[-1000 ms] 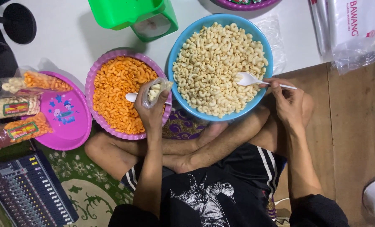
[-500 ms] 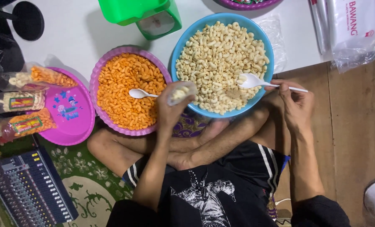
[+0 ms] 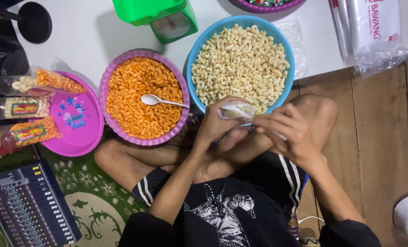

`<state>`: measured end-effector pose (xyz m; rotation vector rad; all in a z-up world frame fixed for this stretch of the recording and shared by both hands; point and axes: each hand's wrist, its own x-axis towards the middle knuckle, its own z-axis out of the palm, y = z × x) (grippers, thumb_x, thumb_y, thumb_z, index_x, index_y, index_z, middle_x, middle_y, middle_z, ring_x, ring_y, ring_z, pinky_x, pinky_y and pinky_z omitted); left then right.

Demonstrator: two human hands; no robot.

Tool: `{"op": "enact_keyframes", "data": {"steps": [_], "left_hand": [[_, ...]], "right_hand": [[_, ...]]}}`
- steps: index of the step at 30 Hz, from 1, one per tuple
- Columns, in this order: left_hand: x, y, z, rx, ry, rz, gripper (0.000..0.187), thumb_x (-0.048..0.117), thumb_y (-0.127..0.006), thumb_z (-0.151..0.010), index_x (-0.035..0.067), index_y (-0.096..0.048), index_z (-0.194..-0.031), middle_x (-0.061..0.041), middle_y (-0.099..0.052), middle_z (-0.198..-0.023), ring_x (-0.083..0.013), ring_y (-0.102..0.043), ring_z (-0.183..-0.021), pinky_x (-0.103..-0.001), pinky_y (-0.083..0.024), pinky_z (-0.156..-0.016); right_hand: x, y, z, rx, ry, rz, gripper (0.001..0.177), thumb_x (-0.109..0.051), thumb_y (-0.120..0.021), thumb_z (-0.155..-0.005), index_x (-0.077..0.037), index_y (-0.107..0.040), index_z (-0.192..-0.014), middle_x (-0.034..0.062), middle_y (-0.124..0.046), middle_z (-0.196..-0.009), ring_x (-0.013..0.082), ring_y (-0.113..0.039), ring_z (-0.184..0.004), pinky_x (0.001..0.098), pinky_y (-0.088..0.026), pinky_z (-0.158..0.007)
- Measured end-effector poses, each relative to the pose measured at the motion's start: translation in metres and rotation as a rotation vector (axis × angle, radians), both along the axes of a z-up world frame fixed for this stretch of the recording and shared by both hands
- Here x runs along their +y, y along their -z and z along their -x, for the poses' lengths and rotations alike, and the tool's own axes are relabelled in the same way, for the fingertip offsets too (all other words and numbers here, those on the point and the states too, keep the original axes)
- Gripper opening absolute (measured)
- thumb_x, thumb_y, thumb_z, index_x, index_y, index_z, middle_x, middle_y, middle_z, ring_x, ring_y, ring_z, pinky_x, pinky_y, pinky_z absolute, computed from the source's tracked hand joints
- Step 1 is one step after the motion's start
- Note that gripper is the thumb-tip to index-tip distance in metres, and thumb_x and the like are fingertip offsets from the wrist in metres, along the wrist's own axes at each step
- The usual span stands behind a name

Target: A person portions snacks from large bowls into small plastic bags using a spoon while sitting on the floor.

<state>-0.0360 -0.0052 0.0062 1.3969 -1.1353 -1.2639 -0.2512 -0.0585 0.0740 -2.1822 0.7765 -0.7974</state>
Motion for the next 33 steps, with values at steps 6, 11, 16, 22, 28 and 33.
{"op": "enact_keyframes", "data": {"steps": [6, 11, 16, 22, 28, 33], "left_hand": [[0.006, -0.007, -0.01, 0.007, -0.002, 0.023, 0.052, 0.024, -0.095, -0.068, 0.016, -0.075, -0.115, -0.008, -0.078, -0.107, -0.0235, -0.073, -0.106, -0.039, -0.054, -0.096], [0.007, -0.01, -0.015, -0.045, 0.002, 0.039, 0.05, 0.021, -0.093, -0.068, 0.017, -0.075, -0.115, -0.008, -0.079, -0.104, -0.0247, -0.074, -0.102, -0.038, -0.055, -0.091], [0.008, -0.01, -0.015, -0.076, -0.018, 0.068, 0.05, 0.025, -0.095, -0.068, 0.016, -0.075, -0.112, -0.009, -0.079, -0.1, -0.0273, -0.075, -0.099, -0.039, -0.057, -0.09], [0.008, -0.012, -0.014, -0.118, -0.024, 0.079, 0.049, 0.024, -0.095, -0.067, 0.017, -0.075, -0.112, -0.007, -0.079, -0.1, -0.0282, -0.076, -0.099, -0.039, -0.057, -0.089], [0.007, -0.014, -0.016, -0.118, -0.051, 0.087, 0.045, 0.023, -0.095, -0.068, 0.017, -0.076, -0.108, -0.007, -0.079, -0.097, -0.0274, -0.076, -0.096, -0.038, -0.058, -0.088], [0.006, -0.01, -0.017, -0.167, -0.053, 0.067, 0.047, 0.023, -0.093, -0.069, 0.02, -0.076, -0.112, -0.006, -0.079, -0.101, -0.0265, -0.076, -0.099, -0.038, -0.059, -0.088]], "right_hand": [[0.003, -0.022, 0.006, 0.035, 0.025, 0.088, 0.018, -0.015, -0.068, -0.098, -0.013, -0.079, -0.112, 0.0065, -0.077, -0.109, 0.0315, -0.06, -0.086, 0.0374, -0.05, -0.08], [-0.001, -0.016, 0.007, 0.008, -0.005, 0.045, 0.016, -0.016, -0.067, -0.099, -0.013, -0.079, -0.109, 0.0053, -0.077, -0.105, 0.0307, -0.06, -0.082, 0.0378, -0.051, -0.077], [0.001, -0.018, 0.005, -0.001, -0.023, 0.064, 0.014, -0.014, -0.069, -0.097, -0.011, -0.079, -0.106, 0.0074, -0.077, -0.102, 0.0322, -0.061, -0.081, 0.0391, -0.052, -0.077], [-0.002, -0.014, 0.003, -0.002, -0.008, 0.065, 0.015, -0.011, -0.065, -0.101, -0.008, -0.078, -0.109, 0.0106, -0.076, -0.103, 0.0346, -0.06, -0.083, 0.0417, -0.052, -0.079], [0.0, -0.024, -0.002, 0.019, 0.006, 0.061, 0.018, -0.016, -0.066, -0.099, -0.014, -0.079, -0.111, 0.0031, -0.077, -0.103, 0.0287, -0.06, -0.081, 0.0374, -0.052, -0.079], [0.005, -0.014, -0.008, -0.005, 0.035, 0.046, 0.013, -0.016, -0.071, -0.096, -0.015, -0.081, -0.105, 0.0066, -0.075, -0.093, 0.0305, -0.062, -0.079, 0.0394, -0.054, -0.078]]}}
